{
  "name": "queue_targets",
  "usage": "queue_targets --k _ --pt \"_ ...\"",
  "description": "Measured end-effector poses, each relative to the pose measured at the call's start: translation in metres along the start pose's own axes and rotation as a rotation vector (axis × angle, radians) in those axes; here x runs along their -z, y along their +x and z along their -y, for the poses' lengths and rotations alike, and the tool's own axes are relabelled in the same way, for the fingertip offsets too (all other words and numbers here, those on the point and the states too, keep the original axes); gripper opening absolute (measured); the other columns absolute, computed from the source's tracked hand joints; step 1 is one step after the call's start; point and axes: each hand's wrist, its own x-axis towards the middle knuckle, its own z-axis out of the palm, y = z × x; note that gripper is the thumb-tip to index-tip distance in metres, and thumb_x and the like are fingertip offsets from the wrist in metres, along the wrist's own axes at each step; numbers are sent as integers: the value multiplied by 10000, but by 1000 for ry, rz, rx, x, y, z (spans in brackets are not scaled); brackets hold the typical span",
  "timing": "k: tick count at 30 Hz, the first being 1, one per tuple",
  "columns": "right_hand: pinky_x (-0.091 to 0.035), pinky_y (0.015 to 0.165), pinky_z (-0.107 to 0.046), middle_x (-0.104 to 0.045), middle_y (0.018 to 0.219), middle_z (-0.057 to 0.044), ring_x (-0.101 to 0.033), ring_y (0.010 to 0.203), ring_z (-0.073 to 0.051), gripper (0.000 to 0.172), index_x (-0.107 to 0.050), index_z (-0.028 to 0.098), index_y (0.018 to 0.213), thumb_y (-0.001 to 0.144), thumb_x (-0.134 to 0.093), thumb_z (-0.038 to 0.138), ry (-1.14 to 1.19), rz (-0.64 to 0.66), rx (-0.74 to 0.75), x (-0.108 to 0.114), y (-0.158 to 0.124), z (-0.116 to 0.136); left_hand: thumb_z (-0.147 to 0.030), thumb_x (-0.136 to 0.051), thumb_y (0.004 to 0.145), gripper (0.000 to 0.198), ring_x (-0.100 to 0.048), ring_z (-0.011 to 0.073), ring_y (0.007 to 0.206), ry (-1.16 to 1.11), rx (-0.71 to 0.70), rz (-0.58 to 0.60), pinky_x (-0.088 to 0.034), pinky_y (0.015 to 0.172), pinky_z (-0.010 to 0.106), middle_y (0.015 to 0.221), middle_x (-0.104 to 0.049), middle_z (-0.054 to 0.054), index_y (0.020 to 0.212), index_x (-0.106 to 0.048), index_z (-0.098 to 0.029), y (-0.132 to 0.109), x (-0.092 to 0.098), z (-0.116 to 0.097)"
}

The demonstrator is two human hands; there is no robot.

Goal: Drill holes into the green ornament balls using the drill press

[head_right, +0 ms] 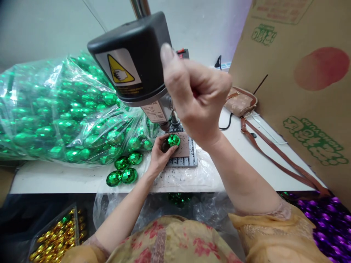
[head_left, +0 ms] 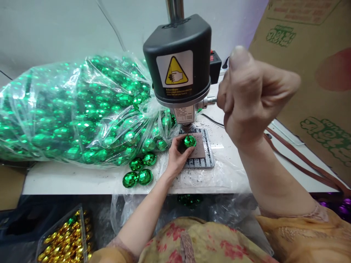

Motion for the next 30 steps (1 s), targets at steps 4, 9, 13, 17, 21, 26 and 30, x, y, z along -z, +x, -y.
queue_targets --k 4,9,13,17,21,26,30 --pt "-184 468 -340 -262 441 45 -311 395 -78 543 -341 197 472 950 -585 272 -71 -11 -12 7 -18 1 -400 -820 810 490 -659 241 1185 16 -27 -4 -528 1053 424 1231 -690 92 1223 -619 -227 0 0 0" --pt "-174 462 -345 -211 438 40 -267 390 -73 579 -257 185 459 942 -573 241 -62 -52 107 9 -28 -7 -382 -815 815 468 -651 232 1195 17 -27 -1 -522 1054 402 1227 -692 74 1217 -628 -232 -1 0 1" --pt "-230 469 -347 -258 427 46 -276 393 -73 554 -256 190 469 938 -553 192 -62 -50 145 9 -30 -9 -388 -813 816 470 -649 237 1203 5 -34 -2 -516 1066 409 1228 -692 76 1217 -627 -228 -1 0 1" --pt "-211 449 -335 -255 416 50 -266 377 -69 556 -239 184 472 928 -557 199 -53 -63 213 10 -34 -13 -391 -814 815 477 -650 235 1201 0 -27 -3 -513 1068 407 1230 -692 75 1224 -627 -231 -1 0 1" --pt "-169 429 -312 -281 416 51 -270 368 -55 553 -286 177 462 939 -559 238 -91 -50 254 14 -39 -19 -383 -816 814 475 -647 234 1207 -6 -32 -3 -506 1077 409 1239 -690 77 1221 -624 -233 -1 -1 2" --pt "-180 419 -295 -256 448 48 -253 376 -50 527 -230 180 511 939 -536 222 -52 5 289 20 -45 -24 -372 -816 813 467 -652 234 1197 0 -47 -6 -511 1070 413 1228 -696 76 1215 -625 -230 -1 -1 -2" --pt "-192 412 -291 -259 482 46 -258 393 -56 468 -217 193 559 916 -519 178 -46 60 341 25 -46 -28 -360 -817 813 456 -661 228 1178 18 -55 -11 -515 1060 408 1211 -700 72 1208 -628 -232 -1 -1 -3"
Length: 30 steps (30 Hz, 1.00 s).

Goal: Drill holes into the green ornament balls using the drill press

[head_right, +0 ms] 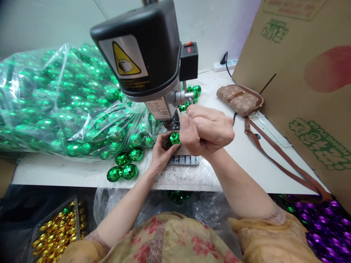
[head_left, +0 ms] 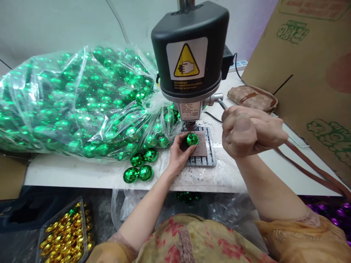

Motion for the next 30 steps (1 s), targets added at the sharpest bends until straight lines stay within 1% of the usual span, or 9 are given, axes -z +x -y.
queue_targets --k 5,10,15,18,20,22,26,28,30 --pt "-217 419 -282 -265 519 51 -267 411 -62 436 -186 211 608 869 -523 122 39 30 63 4 -6 -7 -365 -813 816 465 -648 233 1204 -23 6 3 -506 1074 415 1234 -693 80 1220 -623 -234 0 0 2" --pt "-207 397 -285 -276 489 65 -264 370 -54 452 -210 207 571 861 -542 105 59 53 106 5 -10 -4 -367 -818 808 464 -650 234 1206 -14 14 -11 -504 1080 419 1230 -697 78 1209 -625 -233 -2 -1 2" --pt "-178 440 -303 -300 430 59 -296 376 -53 531 -307 184 487 944 -577 190 -17 -92 -212 -13 27 8 -361 -818 804 470 -662 228 1168 -13 49 -38 -530 1032 402 1231 -687 80 1204 -609 -230 -1 -5 0" --pt "-159 443 -293 -280 418 68 -296 363 -46 528 -355 184 483 900 -665 281 104 -105 -270 -23 54 3 -352 -818 793 430 -678 219 1088 96 27 -137 -550 956 375 1157 -690 69 1149 -614 -223 -8 -4 -12" --pt "-155 441 -288 -285 413 69 -298 363 -46 535 -361 185 474 852 -699 355 134 -95 -304 -26 64 -3 -342 -814 793 395 -678 214 1043 177 -44 -161 -552 914 360 1096 -684 59 1113 -615 -223 -22 0 -26" --pt "-153 439 -297 -291 410 70 -283 364 -50 536 -362 193 475 832 -705 400 120 -99 -315 -27 66 -8 -335 -812 793 393 -682 214 1014 214 -164 -39 -558 877 348 1067 -680 60 1112 -608 -229 -44 8 -38" --pt "-171 471 -302 -295 425 66 -281 381 -43 546 -352 202 497 867 -667 449 128 -92 -299 -26 62 -8 -375 -796 816 412 -704 223 916 349 -476 366 -586 766 342 1047 -706 107 1149 -610 -219 -97 27 -48" --pt "-174 489 -297 -287 429 63 -290 391 -36 557 -344 200 501 877 -660 464 141 -106 -299 -26 61 -6 -373 -748 866 346 -703 218 863 521 -659 487 -595 735 351 1055 -722 126 1146 -626 -212 -117 36 -43" --pt "-188 503 -292 -295 438 56 -304 405 -35 554 -343 199 506 890 -661 442 129 -111 -321 -26 61 -4 -395 -712 904 313 -706 218 888 645 -786 535 -614 769 370 1095 -730 127 1148 -632 -216 -128 45 -37"
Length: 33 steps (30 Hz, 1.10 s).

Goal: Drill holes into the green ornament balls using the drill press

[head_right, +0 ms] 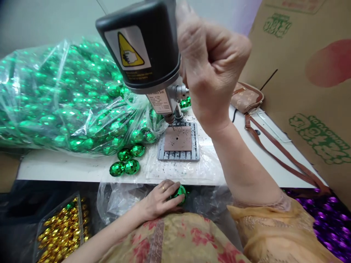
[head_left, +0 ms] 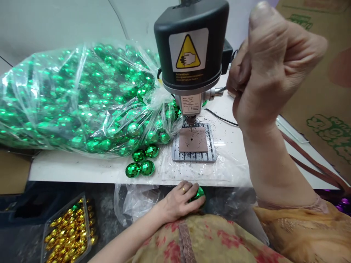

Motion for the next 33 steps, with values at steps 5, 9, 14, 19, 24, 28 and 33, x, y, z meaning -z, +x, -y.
queue_targets --k 5,9,14,19,24,28,33 --pt "-219 546 -300 -324 484 37 -352 445 -59 522 -330 217 535 936 -620 381 -82 19 -41 2 -1 3 -425 -723 905 339 -692 228 988 188 112 -221 -622 832 402 1113 -714 117 1139 -623 -200 -19 18 11" --pt "-208 568 -312 -308 505 39 -335 462 -59 507 -323 232 548 935 -626 354 -97 20 -56 5 -1 4 -212 -716 888 298 -651 308 1071 534 610 -171 -562 909 497 1157 -678 155 1176 -639 -210 -24 46 26" --pt "-196 572 -311 -297 547 36 -373 481 -56 496 -309 233 574 954 -586 390 -102 67 -27 10 0 0 -209 -621 927 319 -627 363 1079 546 947 178 -540 897 529 1164 -655 184 1243 -646 -172 -33 66 37" --pt "-212 549 -302 -328 517 37 -368 467 -57 483 -336 220 581 939 -610 393 -83 52 -19 10 -2 -1 -369 -632 959 309 -616 276 1227 -94 880 -226 -501 1055 432 1294 -649 105 1246 -640 -254 -13 57 33" --pt "-234 565 -298 -337 506 28 -359 468 -53 510 -353 207 533 929 -633 363 -74 4 -51 2 -3 4 -571 -514 991 416 -686 173 965 -885 1124 -606 -581 874 326 1132 -692 51 1270 -612 -278 39 24 48" --pt "-211 517 -295 -328 444 49 -305 425 -43 534 -370 197 490 886 -674 387 -39 -20 -17 -2 -1 7 -538 -665 913 527 -679 179 1067 -1027 1076 -661 -572 935 325 1276 -659 55 1368 -553 -297 67 -1 76" --pt "-173 488 -286 -358 432 62 -309 402 -26 549 -367 179 486 842 -646 489 -81 29 -18 -1 0 9 -519 -747 859 593 -649 221 1191 -830 968 -624 -510 1079 375 1306 -669 89 1356 -570 -248 73 -18 101"
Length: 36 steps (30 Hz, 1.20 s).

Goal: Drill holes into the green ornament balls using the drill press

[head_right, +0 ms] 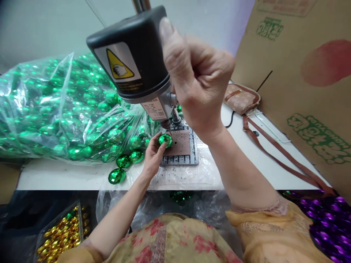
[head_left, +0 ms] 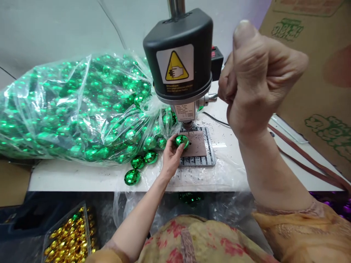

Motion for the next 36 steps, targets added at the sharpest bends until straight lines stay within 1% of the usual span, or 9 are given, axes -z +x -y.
queue_targets --k 5,11,14,18,22,25,28,33,36 --pt "-201 475 -280 -329 455 61 -306 405 -22 580 -356 181 487 798 -572 620 -55 22 -21 1 -1 2 -476 -774 846 603 -630 253 1248 72 -66 32 -489 1123 440 1339 -651 110 1357 -561 -238 7 -3 12" --pt "-208 488 -278 -335 464 57 -302 420 -23 603 -341 177 497 794 -540 663 -66 11 -33 1 -1 4 -442 -803 818 604 -615 265 1278 133 -116 34 -489 1134 460 1339 -650 107 1336 -576 -231 14 -9 13" --pt "-208 489 -278 -346 467 53 -300 424 -24 610 -342 173 495 800 -535 664 -69 10 -43 0 -2 5 -420 -823 798 617 -630 264 1251 160 -121 53 -501 1119 467 1317 -659 102 1328 -574 -226 18 -11 13" --pt "-210 483 -282 -282 465 53 -275 417 -27 623 -321 180 498 784 -504 703 -83 16 -33 0 -1 3 -396 -843 777 594 -666 241 1161 151 -120 60 -531 1068 449 1232 -684 87 1281 -583 -219 19 -14 14" --pt "-196 464 -287 -298 447 58 -272 392 -21 613 -315 181 494 821 -522 656 -72 8 31 0 0 2 -407 -863 754 591 -682 224 1093 104 -113 37 -550 1024 433 1155 -694 76 1238 -585 -212 19 -16 14" --pt "-210 473 -284 -341 447 56 -286 397 -21 601 -328 181 487 864 -542 597 -99 6 16 -1 0 2 -424 -873 741 593 -687 218 1073 65 -98 13 -555 1007 422 1128 -695 69 1218 -589 -215 20 -16 13" --pt "-220 496 -294 -350 448 54 -297 401 -30 584 -341 190 493 891 -531 573 -104 -3 -3 -2 3 0 -425 -865 752 579 -690 213 1065 51 -93 13 -556 1001 411 1121 -697 68 1216 -587 -217 21 -15 13" --pt "-191 470 -306 -309 431 63 -289 374 -35 573 -347 201 501 890 -545 573 -11 -6 32 -3 10 -9 -367 -855 764 561 -672 238 1135 154 -135 77 -530 1048 428 1182 -691 79 1234 -589 -217 17 -16 10" --pt "-200 469 -300 -295 441 58 -306 388 -41 573 -328 201 512 914 -529 557 -47 14 10 -2 8 -7 -300 -840 767 506 -648 244 1199 240 -186 84 -494 1102 436 1225 -680 70 1204 -597 -222 13 -18 7"
